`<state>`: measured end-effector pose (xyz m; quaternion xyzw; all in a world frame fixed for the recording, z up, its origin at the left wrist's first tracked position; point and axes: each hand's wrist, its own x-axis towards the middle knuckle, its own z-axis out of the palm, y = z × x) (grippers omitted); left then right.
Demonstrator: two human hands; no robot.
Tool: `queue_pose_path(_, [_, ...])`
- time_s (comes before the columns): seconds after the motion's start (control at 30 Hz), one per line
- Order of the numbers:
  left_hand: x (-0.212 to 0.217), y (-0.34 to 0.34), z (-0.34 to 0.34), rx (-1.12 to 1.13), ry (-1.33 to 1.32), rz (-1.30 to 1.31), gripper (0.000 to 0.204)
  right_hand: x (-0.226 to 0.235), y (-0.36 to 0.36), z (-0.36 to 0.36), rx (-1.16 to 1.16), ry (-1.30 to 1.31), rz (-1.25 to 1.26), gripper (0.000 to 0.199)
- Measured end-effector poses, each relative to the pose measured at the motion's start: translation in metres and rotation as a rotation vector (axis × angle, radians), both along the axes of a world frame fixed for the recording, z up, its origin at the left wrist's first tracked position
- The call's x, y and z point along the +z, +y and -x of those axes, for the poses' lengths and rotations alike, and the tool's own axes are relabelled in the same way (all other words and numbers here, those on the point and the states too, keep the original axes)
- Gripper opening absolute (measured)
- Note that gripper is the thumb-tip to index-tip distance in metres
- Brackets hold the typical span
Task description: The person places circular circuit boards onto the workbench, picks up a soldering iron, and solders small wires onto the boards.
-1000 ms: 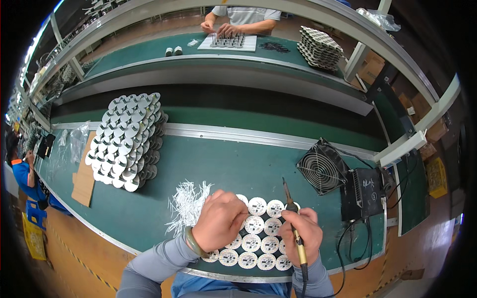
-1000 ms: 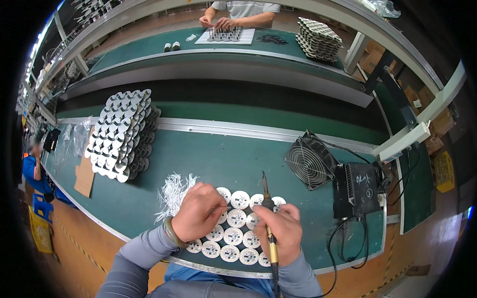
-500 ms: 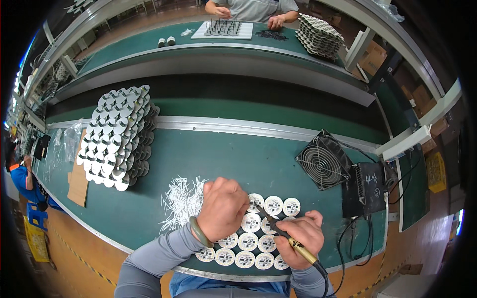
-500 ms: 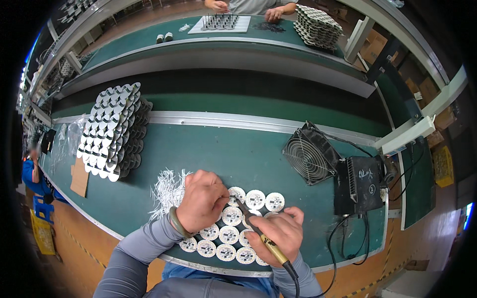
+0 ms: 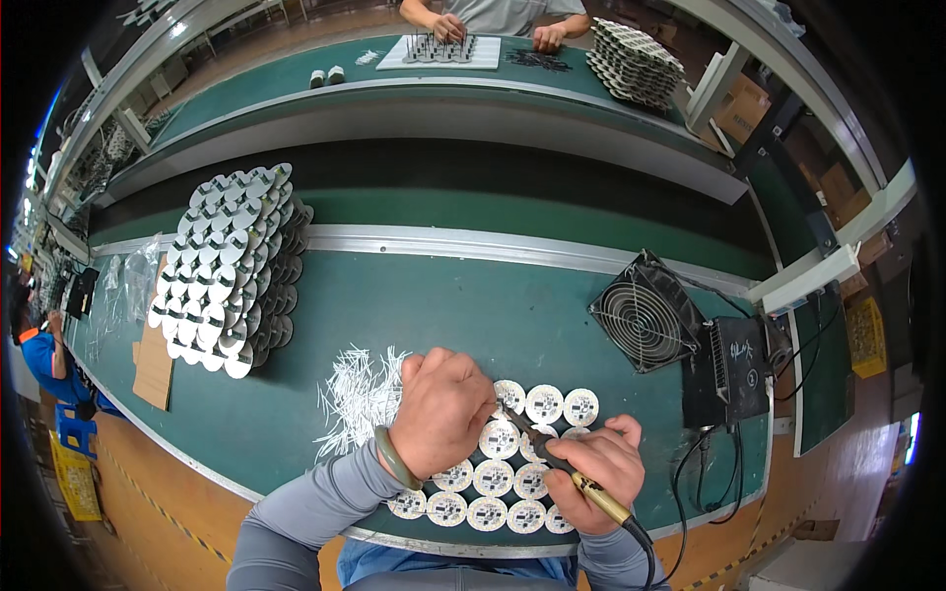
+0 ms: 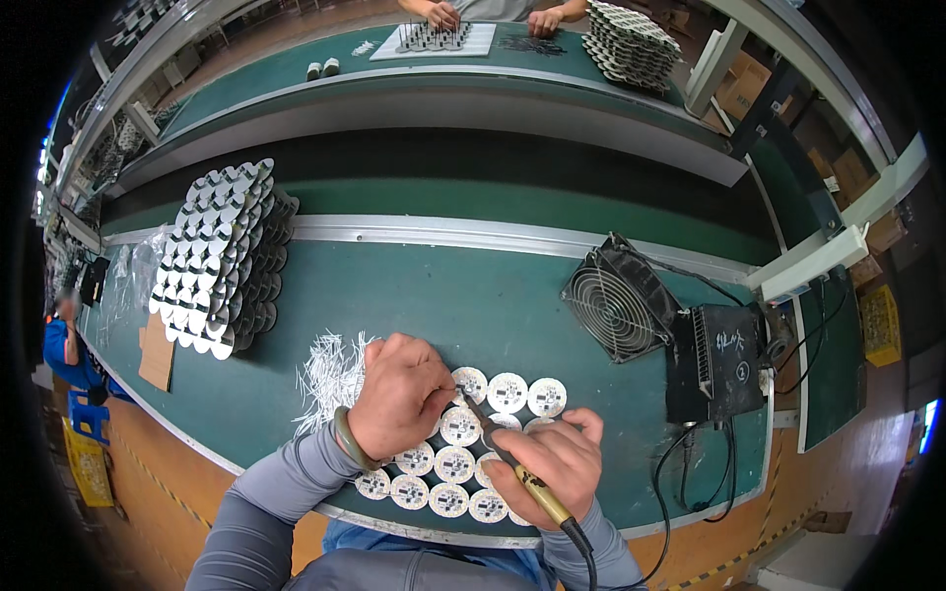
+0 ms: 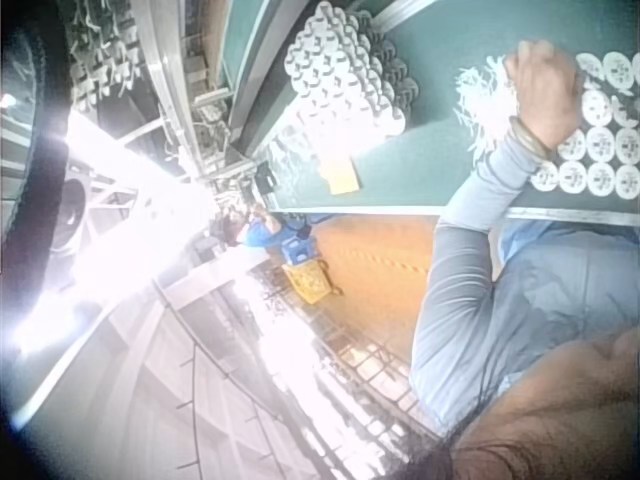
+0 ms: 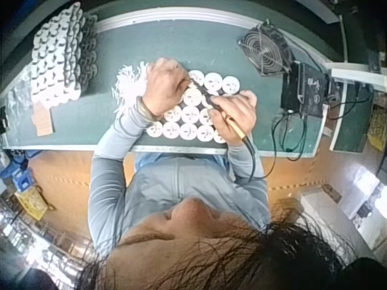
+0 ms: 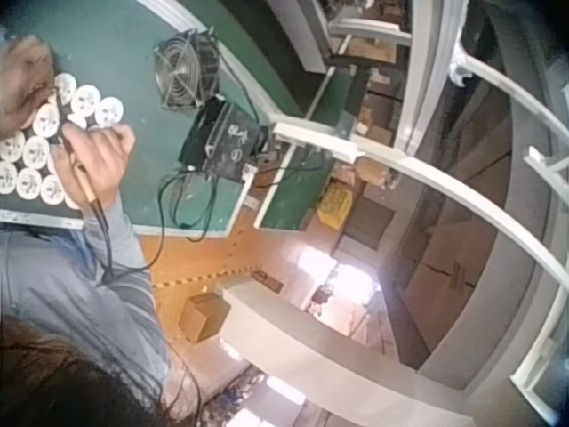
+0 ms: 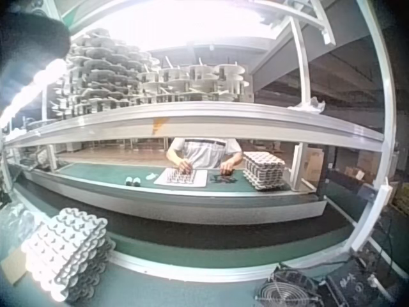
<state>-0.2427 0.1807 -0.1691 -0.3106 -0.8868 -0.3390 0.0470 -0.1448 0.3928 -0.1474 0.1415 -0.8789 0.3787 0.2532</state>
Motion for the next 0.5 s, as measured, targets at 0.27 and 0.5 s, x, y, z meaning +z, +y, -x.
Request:
queue_pose_path(0.27, [0.0008, 0.0006, -0.0001, 0.000, 0.014, -0.003, 0.015, 0.0004, -0.0002, 0.0020, 0.022, -0.020, -0.005, 0.026])
queue_pose_path(0.5, [0.0028, -0.0009, -0.0010, 0.005, 0.012, -0.002, 0.015, 0.0015, -0.0032, 0.0027, 0.045, 0.018, -0.090, 0.023])
